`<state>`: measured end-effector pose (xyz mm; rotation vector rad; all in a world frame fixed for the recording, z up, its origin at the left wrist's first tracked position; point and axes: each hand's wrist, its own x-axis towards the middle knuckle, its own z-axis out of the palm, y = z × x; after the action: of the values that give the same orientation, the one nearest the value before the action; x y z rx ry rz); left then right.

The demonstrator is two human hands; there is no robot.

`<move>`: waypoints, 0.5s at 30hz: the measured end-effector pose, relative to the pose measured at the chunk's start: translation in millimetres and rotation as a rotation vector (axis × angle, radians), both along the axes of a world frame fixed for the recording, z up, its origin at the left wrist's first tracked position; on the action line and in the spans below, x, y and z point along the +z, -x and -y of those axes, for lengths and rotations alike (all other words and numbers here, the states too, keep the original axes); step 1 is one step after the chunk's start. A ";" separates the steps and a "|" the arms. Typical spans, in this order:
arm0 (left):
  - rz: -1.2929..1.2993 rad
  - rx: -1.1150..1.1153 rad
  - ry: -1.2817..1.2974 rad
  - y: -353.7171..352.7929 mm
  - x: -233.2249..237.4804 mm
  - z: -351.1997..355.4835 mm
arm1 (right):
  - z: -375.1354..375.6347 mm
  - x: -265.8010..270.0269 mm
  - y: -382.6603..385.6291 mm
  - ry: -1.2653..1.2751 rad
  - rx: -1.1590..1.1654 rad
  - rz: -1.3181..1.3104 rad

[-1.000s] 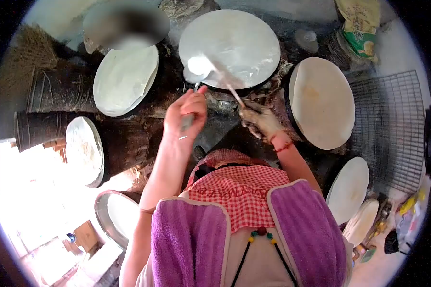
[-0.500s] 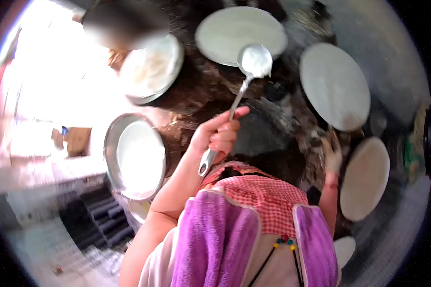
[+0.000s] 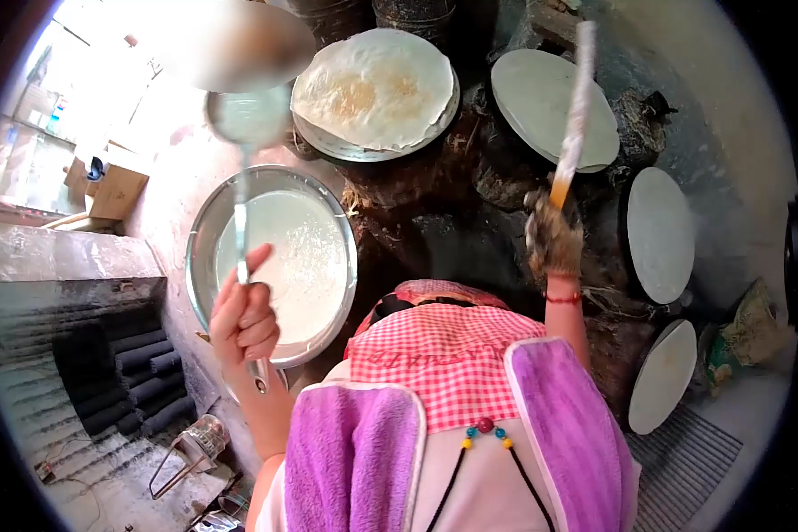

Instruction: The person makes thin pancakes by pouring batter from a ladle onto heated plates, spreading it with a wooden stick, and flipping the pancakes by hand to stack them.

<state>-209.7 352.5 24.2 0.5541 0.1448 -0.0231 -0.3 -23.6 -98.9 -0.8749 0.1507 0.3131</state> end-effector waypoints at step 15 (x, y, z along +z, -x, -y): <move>-0.048 0.550 0.848 30.0 -51.4 1.1 | -70.2 -176.1 -372.8 1.244 1.081 0.557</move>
<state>-239.8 351.4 -27.2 -0.3446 0.3091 0.4215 372.5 46.7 -275.0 -2.2143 -0.7703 1.0072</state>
